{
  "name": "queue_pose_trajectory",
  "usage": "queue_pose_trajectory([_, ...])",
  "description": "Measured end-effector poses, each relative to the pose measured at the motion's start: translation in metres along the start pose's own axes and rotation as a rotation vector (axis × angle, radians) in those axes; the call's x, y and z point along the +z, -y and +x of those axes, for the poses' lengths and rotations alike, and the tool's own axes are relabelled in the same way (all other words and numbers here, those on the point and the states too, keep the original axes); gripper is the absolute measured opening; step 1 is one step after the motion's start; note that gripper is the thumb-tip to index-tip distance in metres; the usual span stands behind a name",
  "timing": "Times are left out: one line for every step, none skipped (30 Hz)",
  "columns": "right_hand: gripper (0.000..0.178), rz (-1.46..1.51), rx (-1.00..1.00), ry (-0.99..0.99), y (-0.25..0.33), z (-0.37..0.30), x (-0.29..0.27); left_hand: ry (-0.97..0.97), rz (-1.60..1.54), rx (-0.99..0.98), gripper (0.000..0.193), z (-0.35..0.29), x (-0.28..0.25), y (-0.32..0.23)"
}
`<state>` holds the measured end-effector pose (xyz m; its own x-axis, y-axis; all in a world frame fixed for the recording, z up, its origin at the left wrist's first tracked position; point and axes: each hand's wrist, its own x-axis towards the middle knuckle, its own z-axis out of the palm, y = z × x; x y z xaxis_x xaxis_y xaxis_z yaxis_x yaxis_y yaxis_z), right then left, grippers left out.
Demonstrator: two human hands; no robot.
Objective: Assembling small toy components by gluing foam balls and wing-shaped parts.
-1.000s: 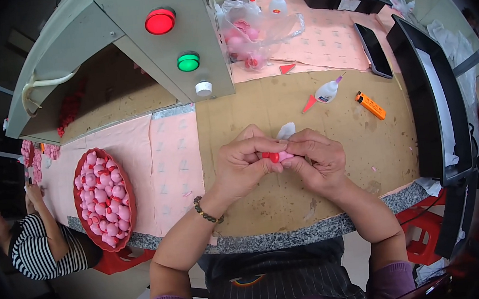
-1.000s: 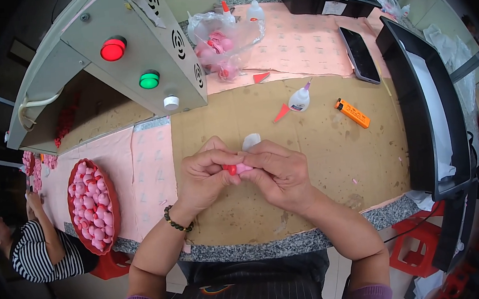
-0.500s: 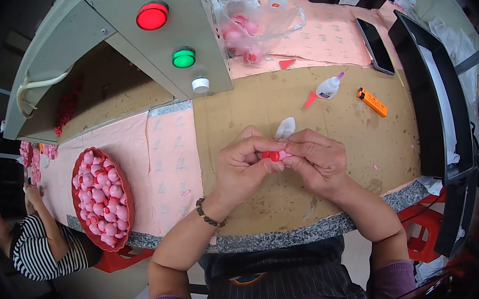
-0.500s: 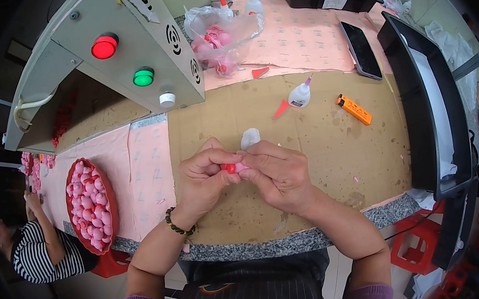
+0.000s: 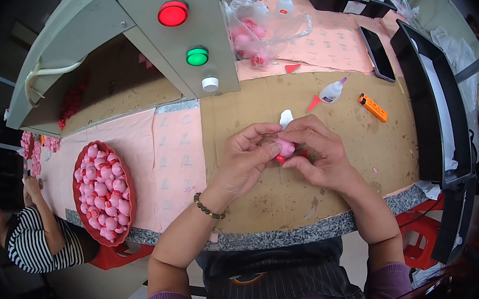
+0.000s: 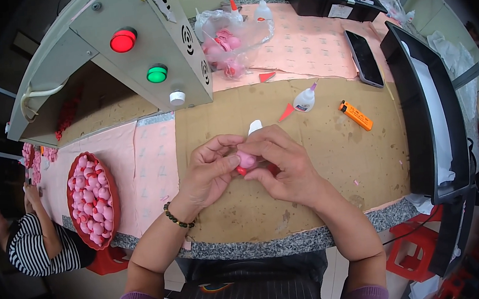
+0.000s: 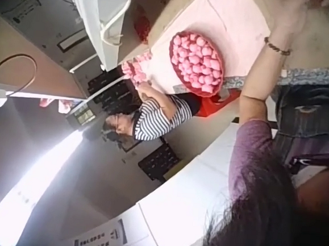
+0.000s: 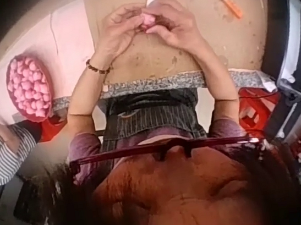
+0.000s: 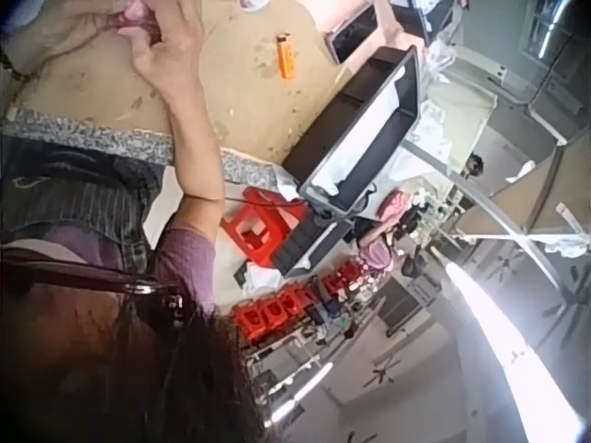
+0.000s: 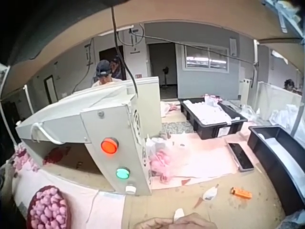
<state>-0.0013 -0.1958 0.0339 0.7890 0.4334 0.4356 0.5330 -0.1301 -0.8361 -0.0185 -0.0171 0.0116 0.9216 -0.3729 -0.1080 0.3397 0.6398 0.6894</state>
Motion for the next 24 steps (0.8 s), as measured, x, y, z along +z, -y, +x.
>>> queue_pose_trajectory([0.032, -0.041, -0.035, -0.02, 0.001, 0.002, -0.001, -0.001, -0.001, 0.002, 0.029, 0.0, 0.003, 0.0])
queue_pose_trajectory([0.035, -0.082, -0.07, -0.04, 0.002, 0.003, -0.001, -0.02, -0.039, -0.019, 0.03, -0.001, 0.006, 0.001])
queue_pose_trajectory([0.035, -0.084, -0.071, -0.037, 0.0, 0.003, -0.002, -0.038, -0.076, -0.04, 0.031, -0.001, 0.007, 0.001])
queue_pose_trajectory([0.038, -0.132, -0.097, 0.017, -0.003, 0.002, -0.005, -0.037, -0.078, -0.038, 0.031, -0.001, 0.007, 0.001])
queue_pose_trajectory([0.042, -0.181, -0.123, 0.072, -0.005, 0.001, -0.008, -0.034, -0.025, -0.068, 0.031, -0.002, 0.006, 0.0])
queue_pose_trajectory([0.042, -0.181, -0.123, 0.075, -0.005, 0.002, -0.012, -0.032, 0.027, -0.098, 0.031, -0.003, 0.005, 0.0])
queue_pose_trajectory([0.042, -0.203, -0.096, 0.146, -0.002, 0.004, -0.016, -0.034, 0.024, -0.097, 0.031, -0.003, 0.004, -0.002])
queue_pose_trajectory([0.043, -0.225, -0.069, 0.217, 0.0, 0.006, -0.019, -0.022, 0.08, -0.126, 0.031, -0.002, 0.003, -0.005])
queue_pose_trajectory([0.043, -0.227, -0.068, 0.219, 0.002, 0.006, -0.02, -0.008, 0.136, -0.154, 0.031, -0.001, 0.003, -0.007])
queue_pose_trajectory([0.045, -0.157, -0.004, 0.248, 0.003, 0.006, -0.021, -0.008, 0.134, -0.154, 0.031, 0.0, 0.004, -0.008])
queue_pose_trajectory([0.047, -0.087, 0.059, 0.276, 0.005, 0.006, -0.022, 0.004, 0.162, -0.155, 0.031, 0.0, 0.005, -0.009])
queue_pose_trajectory([0.047, -0.086, 0.06, 0.279, 0.008, 0.006, -0.022, 0.014, 0.191, -0.156, 0.031, 0.0, 0.004, -0.01])
queue_pose_trajectory([0.046, -0.011, 0.15, 0.255, 0.012, 0.007, -0.021, 0.011, 0.189, -0.155, 0.031, 0.0, 0.004, -0.009])
queue_pose_trajectory([0.046, 0.063, 0.239, 0.231, 0.014, 0.007, -0.02, 0.001, 0.183, -0.152, 0.032, 0.0, 0.003, -0.009])
queue_pose_trajectory([0.046, 0.062, 0.239, 0.233, 0.014, 0.007, -0.02, -0.005, 0.177, -0.147, 0.032, 0.0, 0.003, -0.009])
queue_pose_trajectory([0.041, 0.148, 0.267, 0.18, 0.013, 0.007, -0.019, -0.007, 0.175, -0.145, 0.032, 0.0, 0.001, -0.008])
queue_pose_trajectory([0.037, 0.234, 0.295, 0.127, 0.011, 0.006, -0.018, -0.021, 0.197, -0.104, 0.033, -0.001, -0.002, -0.007])
queue_pose_trajectory([0.037, 0.23, 0.297, 0.128, 0.007, 0.004, -0.017, -0.031, 0.217, -0.064, 0.034, 0.0, -0.003, -0.006])
queue_pose_trajectory([0.03, 0.294, 0.359, 0.107, 0.002, 0.0, -0.015, -0.03, 0.213, -0.063, 0.034, 0.001, -0.002, -0.006])
queue_pose_trajectory([0.024, 0.356, 0.421, 0.085, -0.001, -0.002, -0.014, -0.033, 0.246, -0.066, 0.033, 0.002, 0.001, -0.007])
queue_pose_trajectory([0.024, 0.356, 0.423, 0.089, 0.001, -0.002, -0.014, -0.04, 0.281, -0.069, 0.033, 0.001, 0.003, -0.007])
queue_pose_trajectory([0.024, 0.382, 0.454, 0.085, 0.002, -0.002, -0.014, -0.042, 0.278, -0.068, 0.033, 0.001, 0.003, -0.007])
queue_pose_trajectory([0.025, 0.407, 0.486, 0.081, 0.003, -0.002, -0.013, -0.041, 0.337, -0.042, 0.03, 0.001, 0.002, -0.006])
queue_pose_trajectory([0.025, 0.407, 0.489, 0.084, 0.002, -0.003, -0.011, -0.042, 0.396, -0.017, 0.028, 0.001, 0.001, -0.005])
